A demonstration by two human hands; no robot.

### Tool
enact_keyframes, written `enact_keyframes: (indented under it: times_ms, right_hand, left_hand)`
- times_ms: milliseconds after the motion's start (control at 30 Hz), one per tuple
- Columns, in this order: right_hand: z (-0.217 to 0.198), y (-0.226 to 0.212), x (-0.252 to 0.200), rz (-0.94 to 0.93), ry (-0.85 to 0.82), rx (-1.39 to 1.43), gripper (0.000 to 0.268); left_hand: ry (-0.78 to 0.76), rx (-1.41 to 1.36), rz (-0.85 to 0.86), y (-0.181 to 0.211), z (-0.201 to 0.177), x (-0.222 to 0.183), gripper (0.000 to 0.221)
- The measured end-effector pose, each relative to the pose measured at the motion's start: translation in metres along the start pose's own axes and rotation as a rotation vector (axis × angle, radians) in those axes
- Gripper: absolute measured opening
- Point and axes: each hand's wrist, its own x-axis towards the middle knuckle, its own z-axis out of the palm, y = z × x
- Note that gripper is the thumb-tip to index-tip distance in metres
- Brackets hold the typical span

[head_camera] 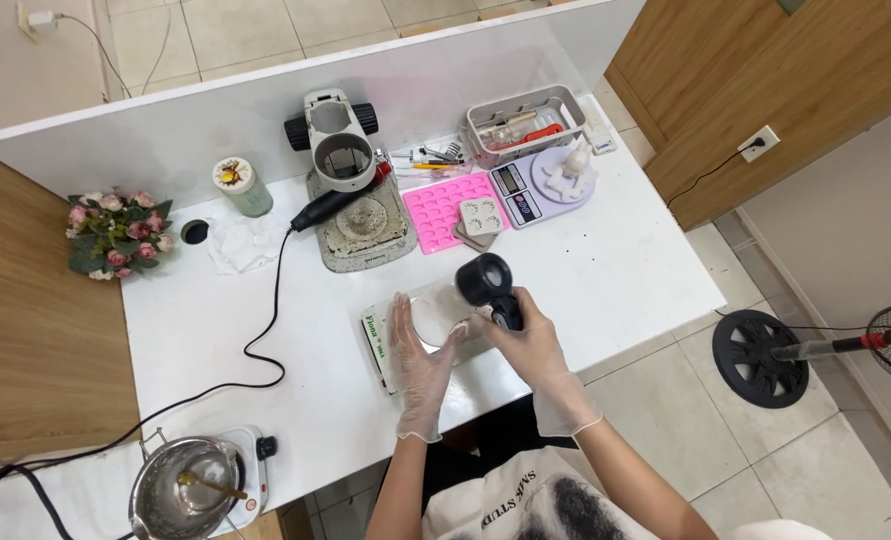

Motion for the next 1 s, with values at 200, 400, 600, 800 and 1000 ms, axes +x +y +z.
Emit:
enact_keyframes:
  times_ms: [200,400,600,800,1000]
  right_hand:
    - [-0.005,-0.004,-0.002,-0.013,-0.137,-0.073,0.054]
    - [0.002,-0.013,0.0,0.248,-0.037,-0.083,0.052]
    - [0.007,-0.005,0.007,0.092,0.211,0.14,0.048]
    - [0.007,0.004,0.001,0.038,-0.009,0.025,0.048]
    - [0.012,-0.009,-0.006,0.034,-0.105,-0.024,0.051]
  left_hand:
    - [0.005,0.002,-0.003,-0.004,0.003,0.002,0.107]
    - [0.012,0.032,0.035,-0.011,0.006,0.003,0.106]
    - [0.004,0.048,0.013,-0.008,0.006,0.006,0.106]
    - [-0.015,0.054,0.007,-0.009,0.006,0.005,0.107]
    - [-0.015,0.097,0.021,-0.012,0.007,0.002,0.108]
